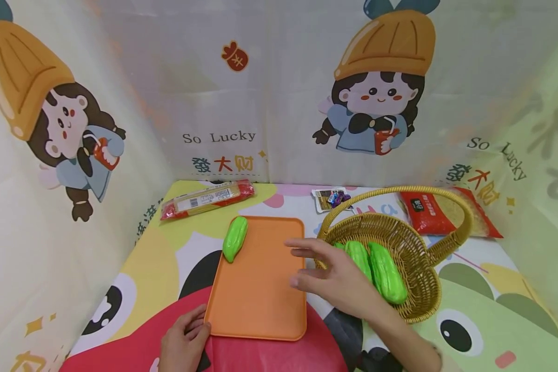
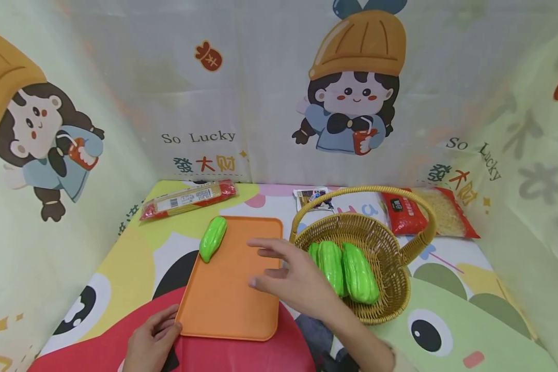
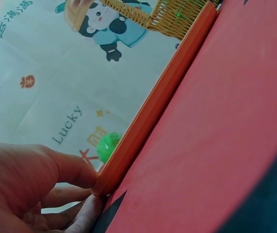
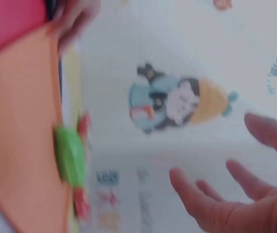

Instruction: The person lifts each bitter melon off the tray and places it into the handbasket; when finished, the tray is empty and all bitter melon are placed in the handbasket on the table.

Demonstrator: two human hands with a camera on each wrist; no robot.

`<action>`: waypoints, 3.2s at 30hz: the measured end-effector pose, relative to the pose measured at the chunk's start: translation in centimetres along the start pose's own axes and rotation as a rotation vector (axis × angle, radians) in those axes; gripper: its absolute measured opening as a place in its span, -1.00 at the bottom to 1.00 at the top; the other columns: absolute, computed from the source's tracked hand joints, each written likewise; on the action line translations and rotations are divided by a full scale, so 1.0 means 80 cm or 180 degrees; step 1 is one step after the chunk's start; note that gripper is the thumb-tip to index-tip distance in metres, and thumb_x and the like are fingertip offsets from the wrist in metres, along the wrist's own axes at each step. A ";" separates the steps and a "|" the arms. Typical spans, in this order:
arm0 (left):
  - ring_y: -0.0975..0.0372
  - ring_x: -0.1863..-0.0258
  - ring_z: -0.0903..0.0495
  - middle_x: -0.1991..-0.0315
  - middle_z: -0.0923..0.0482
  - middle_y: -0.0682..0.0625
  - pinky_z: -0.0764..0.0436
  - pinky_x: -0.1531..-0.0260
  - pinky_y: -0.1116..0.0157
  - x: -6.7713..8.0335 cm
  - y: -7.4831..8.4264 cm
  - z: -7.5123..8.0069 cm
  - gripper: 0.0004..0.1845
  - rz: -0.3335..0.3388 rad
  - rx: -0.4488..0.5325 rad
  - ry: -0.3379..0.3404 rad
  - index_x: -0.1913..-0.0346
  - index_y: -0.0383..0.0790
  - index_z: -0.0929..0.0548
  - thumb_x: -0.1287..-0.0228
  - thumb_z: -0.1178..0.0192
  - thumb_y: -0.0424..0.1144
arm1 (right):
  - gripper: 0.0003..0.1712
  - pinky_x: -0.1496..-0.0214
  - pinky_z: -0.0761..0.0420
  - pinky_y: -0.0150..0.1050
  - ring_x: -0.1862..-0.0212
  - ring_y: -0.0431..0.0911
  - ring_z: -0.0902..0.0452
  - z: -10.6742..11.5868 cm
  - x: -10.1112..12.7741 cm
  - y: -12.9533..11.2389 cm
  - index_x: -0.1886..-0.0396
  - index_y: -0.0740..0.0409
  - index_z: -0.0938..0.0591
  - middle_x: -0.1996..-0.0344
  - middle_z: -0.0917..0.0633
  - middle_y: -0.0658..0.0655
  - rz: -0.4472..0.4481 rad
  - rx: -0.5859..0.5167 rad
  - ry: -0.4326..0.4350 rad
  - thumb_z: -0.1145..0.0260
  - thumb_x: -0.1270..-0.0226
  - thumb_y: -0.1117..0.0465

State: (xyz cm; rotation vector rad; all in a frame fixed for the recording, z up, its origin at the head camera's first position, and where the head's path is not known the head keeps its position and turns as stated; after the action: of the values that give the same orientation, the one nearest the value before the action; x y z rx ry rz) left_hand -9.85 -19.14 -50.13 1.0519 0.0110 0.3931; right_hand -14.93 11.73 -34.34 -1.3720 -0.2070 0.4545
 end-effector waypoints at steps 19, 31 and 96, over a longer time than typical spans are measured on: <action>0.10 0.10 -0.64 0.02 -0.62 -0.18 -0.69 0.17 0.32 0.001 0.000 0.002 -0.54 0.0020 0.0039 -0.0033 -0.22 -0.39 -0.58 -0.28 -0.31 -0.32 | -0.39 -0.08 -0.62 0.07 -0.38 0.26 -0.24 -0.085 -0.178 0.103 -0.26 -0.11 -0.60 -0.42 -0.30 0.16 -0.0522 -0.0590 0.0792 -0.50 -0.18 0.23; 0.10 0.11 -0.65 0.03 -0.62 -0.17 -0.69 0.18 0.33 0.002 -0.001 0.003 -0.55 -0.0026 0.0067 -0.0014 -0.20 -0.39 -0.59 -0.26 -0.32 -0.33 | -0.37 0.42 -0.65 -0.24 0.06 0.11 -0.58 -0.113 -0.219 0.154 -0.26 -0.05 -0.62 -0.33 -0.41 0.27 -0.0851 -0.0239 0.0954 -0.53 -0.14 0.24; 0.10 0.10 -0.64 0.02 -0.62 -0.16 -0.68 0.19 0.38 -0.001 -0.001 0.001 -0.55 -0.0067 0.0035 0.0006 -0.20 -0.38 -0.59 -0.26 -0.30 -0.33 | -0.43 0.01 -0.68 -0.07 -0.13 0.17 -0.49 0.058 0.033 -0.016 -0.23 -0.11 -0.62 -0.18 -0.57 0.07 -0.0180 0.0318 0.0043 -0.50 -0.19 0.24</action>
State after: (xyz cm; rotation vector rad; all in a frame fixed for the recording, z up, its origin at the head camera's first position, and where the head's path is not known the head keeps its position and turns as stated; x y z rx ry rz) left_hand -9.86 -19.25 -50.17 1.0615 0.0259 0.3752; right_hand -14.17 16.83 -32.47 -1.2680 -0.2089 0.4034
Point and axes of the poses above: each hand's wrist, its own x-axis away from the middle knuckle, its own z-axis out of the back of the hand, y = z × x, the point moved 3 cm from there along -x, towards the middle knuckle
